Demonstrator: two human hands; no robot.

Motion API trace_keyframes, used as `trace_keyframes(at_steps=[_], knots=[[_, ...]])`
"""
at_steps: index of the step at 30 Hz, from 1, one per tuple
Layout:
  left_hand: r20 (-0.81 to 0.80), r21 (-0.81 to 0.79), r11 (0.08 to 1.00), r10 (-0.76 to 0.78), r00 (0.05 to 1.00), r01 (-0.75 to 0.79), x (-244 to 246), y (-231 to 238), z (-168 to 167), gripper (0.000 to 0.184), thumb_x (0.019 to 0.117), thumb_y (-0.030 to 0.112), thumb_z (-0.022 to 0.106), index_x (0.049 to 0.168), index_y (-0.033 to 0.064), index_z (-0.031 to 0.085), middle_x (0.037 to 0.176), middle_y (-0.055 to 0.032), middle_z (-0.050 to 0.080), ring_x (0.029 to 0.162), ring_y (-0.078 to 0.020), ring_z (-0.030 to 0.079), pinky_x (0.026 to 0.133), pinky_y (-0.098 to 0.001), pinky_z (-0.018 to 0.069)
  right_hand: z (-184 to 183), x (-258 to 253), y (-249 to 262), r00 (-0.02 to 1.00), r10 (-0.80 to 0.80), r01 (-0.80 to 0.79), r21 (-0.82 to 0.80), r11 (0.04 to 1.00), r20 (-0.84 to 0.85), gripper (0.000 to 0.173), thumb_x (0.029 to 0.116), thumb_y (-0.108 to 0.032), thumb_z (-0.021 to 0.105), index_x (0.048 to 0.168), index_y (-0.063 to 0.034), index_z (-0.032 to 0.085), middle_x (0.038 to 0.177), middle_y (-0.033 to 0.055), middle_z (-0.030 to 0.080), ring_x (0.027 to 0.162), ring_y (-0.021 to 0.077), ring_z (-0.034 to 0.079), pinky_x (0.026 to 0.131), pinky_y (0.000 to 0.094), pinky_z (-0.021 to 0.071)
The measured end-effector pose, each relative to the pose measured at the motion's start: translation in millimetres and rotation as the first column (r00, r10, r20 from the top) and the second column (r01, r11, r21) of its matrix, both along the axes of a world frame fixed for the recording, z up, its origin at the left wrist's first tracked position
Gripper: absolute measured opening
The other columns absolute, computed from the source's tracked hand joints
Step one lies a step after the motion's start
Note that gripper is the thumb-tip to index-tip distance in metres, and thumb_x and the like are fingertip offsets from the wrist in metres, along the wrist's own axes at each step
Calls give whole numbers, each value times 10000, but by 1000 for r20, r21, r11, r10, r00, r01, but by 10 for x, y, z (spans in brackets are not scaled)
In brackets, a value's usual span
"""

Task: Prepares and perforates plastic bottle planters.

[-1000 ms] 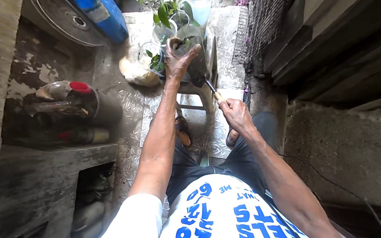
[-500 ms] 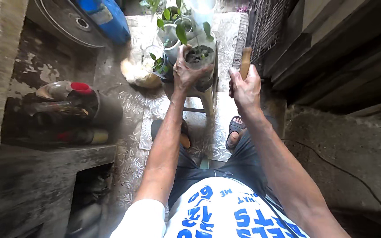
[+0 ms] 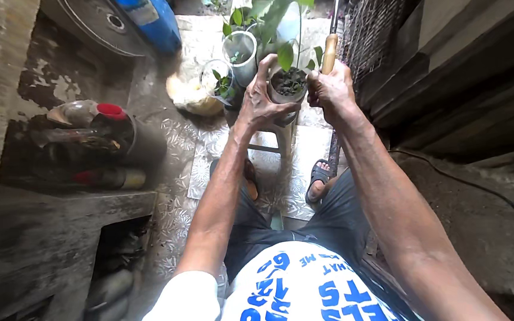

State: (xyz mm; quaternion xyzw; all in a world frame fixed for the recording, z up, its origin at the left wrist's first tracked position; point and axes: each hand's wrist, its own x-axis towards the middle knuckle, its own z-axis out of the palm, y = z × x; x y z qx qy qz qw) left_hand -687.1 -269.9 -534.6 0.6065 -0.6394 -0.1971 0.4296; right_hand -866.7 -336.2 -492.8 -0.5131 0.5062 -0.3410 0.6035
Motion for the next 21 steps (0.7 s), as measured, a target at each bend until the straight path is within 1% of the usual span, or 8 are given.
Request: trace_keyframes(at_steps=[2,5,7,10,15,17,19,21], knots=[[-27,47,983,-174,984,175,188,47,149,1046,732,282,906,1555,8,320,1403,-167,591,1152,-164,679,1011,-333,564,0,-4,-36,999,30,-30,-12,999,16,154,952,-71,640,1046,-67,517,678,12,533,480,105,522,466,262,493],[131,80,951,-307,943,299,376,60,341,719,801,140,765,1448,-13,492,1349,-168,643,1113,-191,707,994,-363,575,-13,-18,-101,996,88,-87,-37,996,16,162,946,-82,639,1059,-66,523,687,14,537,491,108,522,473,270,489],[294,96,939,-343,892,330,477,-2,416,512,848,158,751,1321,20,610,1247,-141,695,1110,-201,700,1011,-382,557,-9,-10,-132,994,108,-108,-51,993,-5,183,937,-90,649,1063,-66,519,692,18,550,493,113,540,473,273,503],[486,237,919,-392,781,313,531,-90,607,417,902,204,764,1261,34,638,1240,-176,671,1168,-318,651,1055,-482,495,17,12,-164,990,128,-132,-73,989,-56,185,922,-90,651,1057,-66,527,679,15,549,482,119,539,472,284,507],[533,314,890,-452,715,329,578,-160,747,264,934,241,724,1105,40,702,1140,-181,693,1098,-340,664,989,-509,505,76,88,-225,969,180,-202,-126,971,-169,305,886,-120,672,1170,-64,577,773,56,600,539,156,579,511,345,534],[499,240,914,-404,767,326,594,-89,688,223,906,231,755,1046,59,732,1241,-195,652,1163,-331,633,1016,-481,501,99,136,-228,963,203,-230,-152,961,-176,335,889,-131,674,1202,-64,576,783,58,606,540,156,585,505,345,537],[439,139,936,-352,827,324,563,21,627,206,894,213,775,1014,50,736,1409,-217,567,1278,-332,579,1081,-450,480,123,182,-253,962,215,-244,-174,954,-167,301,882,-137,679,1154,-62,576,763,54,608,525,154,585,501,341,541],[402,62,951,-303,864,304,512,126,564,218,908,222,765,1017,35,738,1467,-253,525,1340,-368,541,1115,-479,446,142,224,-295,961,223,-252,-191,949,-163,271,868,-143,691,1095,-64,566,736,44,602,513,153,587,500,343,546]])
